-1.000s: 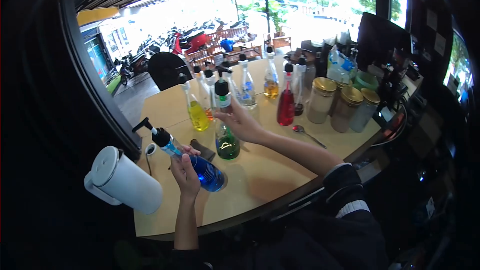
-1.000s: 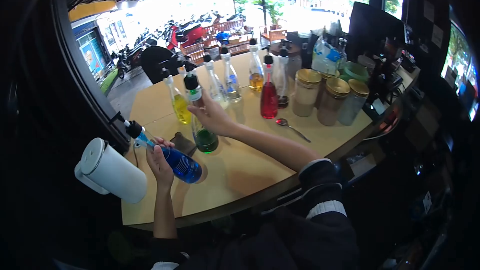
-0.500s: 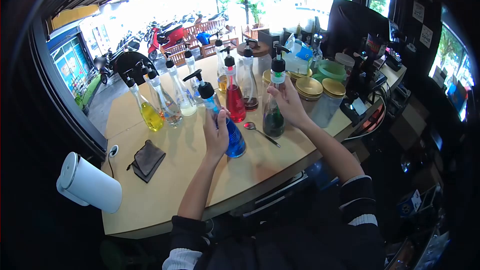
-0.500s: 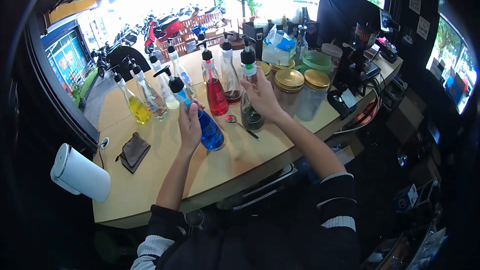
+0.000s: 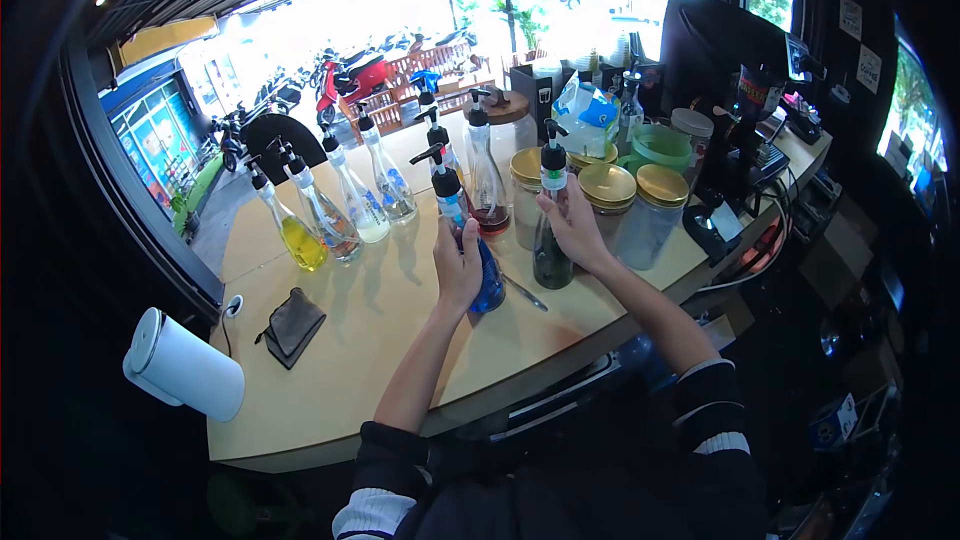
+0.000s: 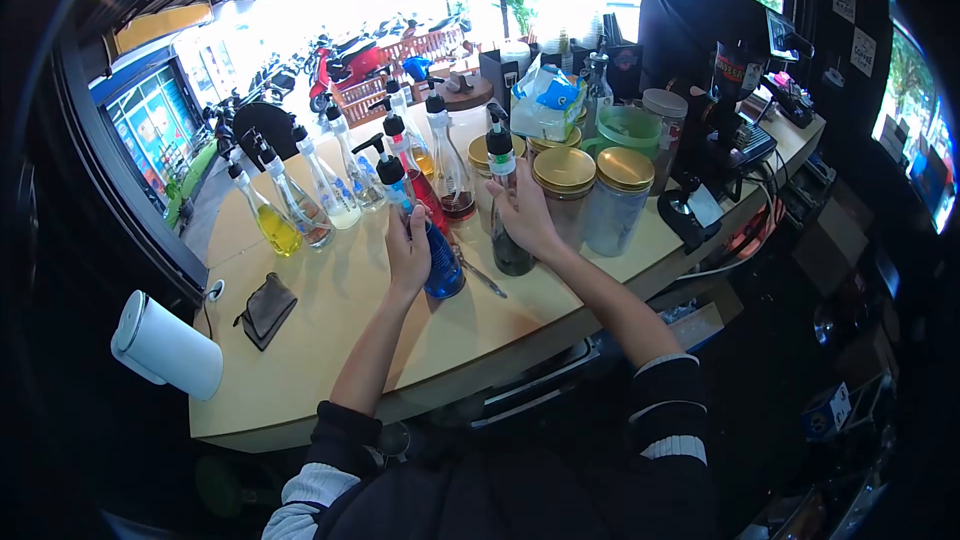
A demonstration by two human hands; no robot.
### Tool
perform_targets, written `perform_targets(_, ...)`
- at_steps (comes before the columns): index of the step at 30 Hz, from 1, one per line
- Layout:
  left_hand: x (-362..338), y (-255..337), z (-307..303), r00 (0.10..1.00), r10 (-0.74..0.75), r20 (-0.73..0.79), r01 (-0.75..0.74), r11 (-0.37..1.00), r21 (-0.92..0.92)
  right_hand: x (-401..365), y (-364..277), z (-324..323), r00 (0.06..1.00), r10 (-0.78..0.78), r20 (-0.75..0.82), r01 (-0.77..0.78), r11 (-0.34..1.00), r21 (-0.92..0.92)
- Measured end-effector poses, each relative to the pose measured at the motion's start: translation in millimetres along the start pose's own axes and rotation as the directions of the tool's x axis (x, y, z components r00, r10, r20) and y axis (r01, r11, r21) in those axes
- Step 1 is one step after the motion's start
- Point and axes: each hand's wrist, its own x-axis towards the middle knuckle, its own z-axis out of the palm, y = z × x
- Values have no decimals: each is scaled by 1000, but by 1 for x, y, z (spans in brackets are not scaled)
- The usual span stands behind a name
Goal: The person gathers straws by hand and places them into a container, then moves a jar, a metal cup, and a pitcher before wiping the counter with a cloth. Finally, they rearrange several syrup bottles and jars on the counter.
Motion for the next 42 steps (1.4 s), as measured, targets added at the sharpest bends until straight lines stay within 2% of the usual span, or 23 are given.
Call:
perform_targets(2, 1, 1, 3, 1000, 4, -1, -4, 1000, 5, 2, 3, 1, 999, 46, 2, -46, 999, 19)
perform_targets(5, 0, 2, 8, 1000, 9, -26, -9, 1000, -7, 5, 18, 4, 1000, 4, -21, -2, 998, 60)
perform_targets(10, 1, 0, 10, 999, -47, 0, 46, 991, 129, 8, 25, 9, 1000, -15, -21, 17, 992, 123)
perform_targets(12, 3, -2, 13, 1000, -21, -15, 23, 990, 140, 9, 29, 9, 1000, -20, -20, 23, 989, 148)
perform_targets(14, 5, -5, 15, 1000, 4, -30, 0, 988, 153, 10, 34, 6, 999, -40, 19, 40, 999, 17)
perform_targets(18, 5, -5, 12, 1000, 14, -4, -13, 990, 144, 6, 42, 8, 999, -48, 18, 48, 998, 32)
perform_targets(20, 5, -6, 8, 1000, -6, 19, 3, 990, 140, 1, 41, 12, 977, -180, -110, 182, 983, 7)
perform_targets(21, 4, -9, 5, 998, -9, 59, 3, 995, 103, -3, 37, 14, 977, -183, -106, 186, 983, 11)
perform_targets(23, 0, -7, -6, 997, -11, 82, 5, 997, 71, -13, 18, 16, 929, -283, -237, 269, 959, -90)
perform_targets(24, -5, 1, -17, 994, 0, 109, -19, 986, 166, -18, 5, 16, 932, -288, -222, 277, 958, -78)
perform_targets(25, -11, 7, -29, 991, 6, 134, -42, 964, 263, -23, -9, 14, 892, -369, -260, 307, 919, -248)
perform_targets(26, -18, 9, -41, 994, 3, 106, -33, 958, 284, -27, -18, 16, 845, -454, -282, 324, 855, -406)
perform_targets(27, -26, 11, -54, 990, -71, 120, 35, 958, 283, -32, -20, 19, 850, -457, -264, 345, 860, -377)
perform_targets(28, -33, 16, -68, 981, -146, 130, 104, 953, 285, -36, -21, 24, 818, -528, -228, 436, 828, -353)
perform_targets(29, -40, 22, -81, 982, -149, 112, 107, 942, 317, -39, -23, 34, 778, -596, -198, 522, 790, -323)
perform_targets(30, -49, 21, -94, 984, -157, 80, 121, 931, 344, -42, -28, 48, 782, -594, -189, 535, 796, -284)
perform_targets(32, -68, 19, -119, 982, -183, 38, 162, 934, 317, -49, -37, 75, 792, -609, 51, 610, 781, -134)
perform_targets(34, -83, 24, -146, 981, -195, -14, 187, 918, 349, -55, -42, 110, 789, -567, 238, 579, 815, 21)
perform_targets(36, -95, 25, -177, 986, -158, -61, 168, 878, 449, -61, -39, 147, 757, -485, 438, 502, 861, 85)
perform_targets(37, -100, 27, -193, 984, -163, -78, 180, 870, 459, -63, -39, 166, 749, -489, 446, 499, 860, 104)
perform_targets(39, -110, 31, -225, 958, -237, -160, 285, 842, 457, -62, -39, 205, 660, -436, 612, 471, 874, 115)
perform_targets(40, -115, 31, -241, 955, -242, -172, 295, 835, 464, -62, -37, 225, 653, -440, 617, 467, 875, 129)
perform_targets(42, -122, 31, -271, 941, -270, -205, 338, 807, 485, -58, -31, 269, 574, -346, 743, 386, 914, 127)
